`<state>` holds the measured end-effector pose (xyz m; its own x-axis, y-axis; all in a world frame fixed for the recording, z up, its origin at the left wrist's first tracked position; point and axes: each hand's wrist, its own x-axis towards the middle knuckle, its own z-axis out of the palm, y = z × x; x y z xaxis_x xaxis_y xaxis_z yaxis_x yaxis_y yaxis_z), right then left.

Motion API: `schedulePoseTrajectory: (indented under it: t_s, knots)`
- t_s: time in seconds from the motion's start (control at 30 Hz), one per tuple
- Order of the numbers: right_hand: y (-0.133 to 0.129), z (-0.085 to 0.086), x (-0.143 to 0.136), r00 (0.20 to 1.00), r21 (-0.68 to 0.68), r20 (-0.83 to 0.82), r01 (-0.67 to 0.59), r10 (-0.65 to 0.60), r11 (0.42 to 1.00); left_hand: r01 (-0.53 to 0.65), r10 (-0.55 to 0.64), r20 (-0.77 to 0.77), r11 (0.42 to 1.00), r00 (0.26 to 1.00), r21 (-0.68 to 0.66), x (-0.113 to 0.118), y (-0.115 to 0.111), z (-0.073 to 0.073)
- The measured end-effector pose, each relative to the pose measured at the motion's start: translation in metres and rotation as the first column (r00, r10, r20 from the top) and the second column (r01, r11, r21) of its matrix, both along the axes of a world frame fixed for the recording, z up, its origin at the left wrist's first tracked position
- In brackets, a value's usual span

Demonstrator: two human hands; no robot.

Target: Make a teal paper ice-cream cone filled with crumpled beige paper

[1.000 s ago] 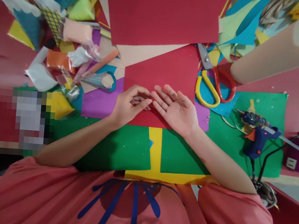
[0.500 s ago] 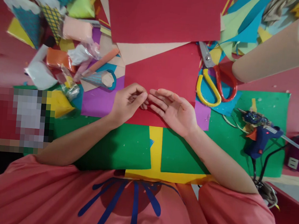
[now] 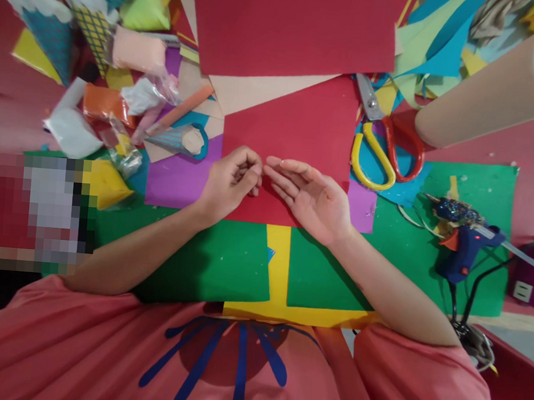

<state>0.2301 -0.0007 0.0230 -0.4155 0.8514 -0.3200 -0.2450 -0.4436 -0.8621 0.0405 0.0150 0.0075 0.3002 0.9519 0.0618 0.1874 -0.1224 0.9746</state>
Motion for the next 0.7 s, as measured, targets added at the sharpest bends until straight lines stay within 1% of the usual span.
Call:
schedulePoseTrajectory:
  t_s: [0.1, 0.23, 0.33, 0.4, 0.6, 0.7]
  knots:
    - [0.0003, 0.0001, 0.0004, 0.999, 0.009, 0.037, -0.011, 0.010, 1.000, 0.000, 0.001, -0.042, 1.000, 0.999, 0.023, -0.0007, 0.0002, -0.0006]
    - [0.0012, 0.0006, -0.0002, 0.998, -0.005, 0.056, 0.038, -0.037, 0.999, -0.001, 0.004, -0.063, 0.999, 0.998, 0.041, -0.0009, -0.0002, -0.0003]
    - [0.0020, 0.0010, -0.0006, 0.998, -0.023, 0.027, 0.054, -0.053, 0.998, 0.003, 0.001, -0.067, 0.999, 0.998, 0.048, -0.0008, -0.0007, 0.0004]
    - [0.0027, 0.0013, -0.0006, 0.999, -0.036, 0.010, 0.048, -0.048, 0.998, 0.008, -0.004, -0.068, 0.999, 0.998, 0.053, -0.0009, -0.0010, 0.0007]
    - [0.0038, 0.0010, 0.0002, 0.999, -0.032, 0.051, 0.016, -0.014, 0.999, 0.031, -0.028, -0.069, 0.998, 0.997, 0.054, -0.0010, -0.0007, 0.0010]
    - [0.0032, -0.0003, 0.0010, 0.998, -0.008, 0.054, -0.019, 0.019, 1.000, 0.040, -0.037, -0.061, 0.998, 0.997, 0.050, -0.0010, -0.0009, 0.0016]
